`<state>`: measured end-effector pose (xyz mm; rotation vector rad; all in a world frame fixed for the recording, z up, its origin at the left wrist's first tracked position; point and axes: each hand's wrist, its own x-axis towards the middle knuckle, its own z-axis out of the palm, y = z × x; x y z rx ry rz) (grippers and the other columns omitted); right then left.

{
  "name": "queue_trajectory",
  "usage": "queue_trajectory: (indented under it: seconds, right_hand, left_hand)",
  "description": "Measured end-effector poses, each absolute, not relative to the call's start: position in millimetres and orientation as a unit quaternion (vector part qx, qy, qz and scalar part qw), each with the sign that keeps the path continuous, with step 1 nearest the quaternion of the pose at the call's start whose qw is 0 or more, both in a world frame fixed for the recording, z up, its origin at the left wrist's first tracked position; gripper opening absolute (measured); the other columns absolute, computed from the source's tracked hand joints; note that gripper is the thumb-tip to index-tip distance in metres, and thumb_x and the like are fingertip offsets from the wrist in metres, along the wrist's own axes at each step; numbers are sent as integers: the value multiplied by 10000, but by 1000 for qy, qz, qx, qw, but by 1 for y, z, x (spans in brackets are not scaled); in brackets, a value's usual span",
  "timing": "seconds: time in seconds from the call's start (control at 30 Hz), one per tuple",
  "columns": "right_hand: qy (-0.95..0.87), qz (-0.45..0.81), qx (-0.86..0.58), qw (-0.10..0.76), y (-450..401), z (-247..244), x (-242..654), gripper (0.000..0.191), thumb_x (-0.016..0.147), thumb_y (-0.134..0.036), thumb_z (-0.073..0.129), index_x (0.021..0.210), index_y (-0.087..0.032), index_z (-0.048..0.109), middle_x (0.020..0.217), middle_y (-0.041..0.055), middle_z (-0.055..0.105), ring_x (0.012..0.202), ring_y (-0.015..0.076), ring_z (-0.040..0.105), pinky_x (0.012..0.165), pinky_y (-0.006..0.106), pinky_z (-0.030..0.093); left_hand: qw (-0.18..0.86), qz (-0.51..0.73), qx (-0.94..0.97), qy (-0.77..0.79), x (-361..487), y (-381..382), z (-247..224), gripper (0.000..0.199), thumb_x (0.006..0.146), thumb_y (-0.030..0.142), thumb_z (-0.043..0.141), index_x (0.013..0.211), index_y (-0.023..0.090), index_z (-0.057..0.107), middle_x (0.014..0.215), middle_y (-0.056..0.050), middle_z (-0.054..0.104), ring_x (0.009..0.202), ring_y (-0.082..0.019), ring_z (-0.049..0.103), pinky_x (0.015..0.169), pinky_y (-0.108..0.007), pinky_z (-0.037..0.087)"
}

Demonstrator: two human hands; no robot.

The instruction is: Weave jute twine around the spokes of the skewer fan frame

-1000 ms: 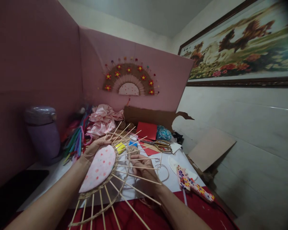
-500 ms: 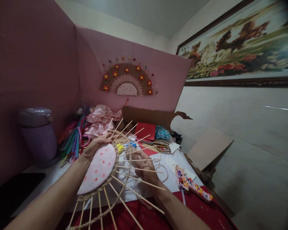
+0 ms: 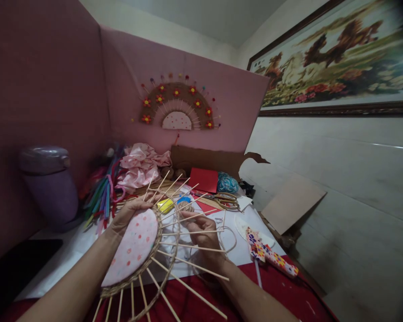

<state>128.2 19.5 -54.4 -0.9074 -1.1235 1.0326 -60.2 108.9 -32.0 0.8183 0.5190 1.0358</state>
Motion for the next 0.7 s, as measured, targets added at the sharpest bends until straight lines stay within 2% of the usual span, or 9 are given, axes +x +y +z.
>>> queue_trajectory:
  seconds: [0.07, 0.17, 0.33, 0.47, 0.57, 0.7]
  right_hand:
    - [-491, 455, -402, 624, 18, -54, 129, 275, 678, -244, 586, 917, -154, 687, 520, -28, 498, 453, 74, 327, 477, 224, 323]
    - [-495, 474, -387, 617, 18, -53, 131, 292, 654, -228, 556, 906, -166, 689, 463, -54, 395, 417, 72, 258, 425, 220, 251]
    - [-486, 478, -384, 623, 22, -58, 129, 253, 648, -203, 549, 855, -171, 691, 464, -53, 379, 415, 70, 227, 399, 214, 164]
    - [-476, 459, -389, 642, 27, -64, 128, 186, 667, -194, 570, 799, -152, 695, 511, -27, 448, 446, 67, 247, 414, 216, 170]
    - [-484, 466, -398, 625, 27, -63, 129, 174, 656, -195, 589, 789, -157, 695, 510, -28, 443, 451, 72, 269, 422, 221, 191]
    - [-497, 483, -423, 583, 24, -56, 132, 169, 651, -246, 629, 784, -166, 696, 461, -45, 396, 418, 68, 248, 411, 229, 168]
  left_hand:
    - [756, 473, 390, 228, -60, 110, -34, 500, 578, -51, 562, 1046, 118, 509, 1022, -126, 665, 1055, -244, 560, 876, -287, 473]
    - [757, 468, 400, 218, -59, 109, -35, 460, 603, -52, 548, 1027, 120, 512, 1015, -120, 669, 1046, -240, 567, 886, -303, 468]
    - [753, 480, 382, 238, -58, 106, -31, 517, 580, -47, 557, 1065, 127, 509, 1028, -113, 667, 1009, -249, 589, 851, -289, 492]
    - [746, 491, 375, 250, -62, 108, -32, 574, 571, -62, 554, 1111, 125, 496, 1014, -110, 670, 991, -225, 602, 807, -246, 508]
    - [747, 490, 382, 235, -64, 108, -30, 545, 590, -66, 538, 1101, 123, 515, 991, -102, 679, 959, -216, 619, 774, -235, 520]
    - [743, 496, 390, 223, -67, 104, -23, 485, 624, -69, 501, 1059, 137, 563, 893, -69, 705, 804, -200, 671, 630, -221, 552]
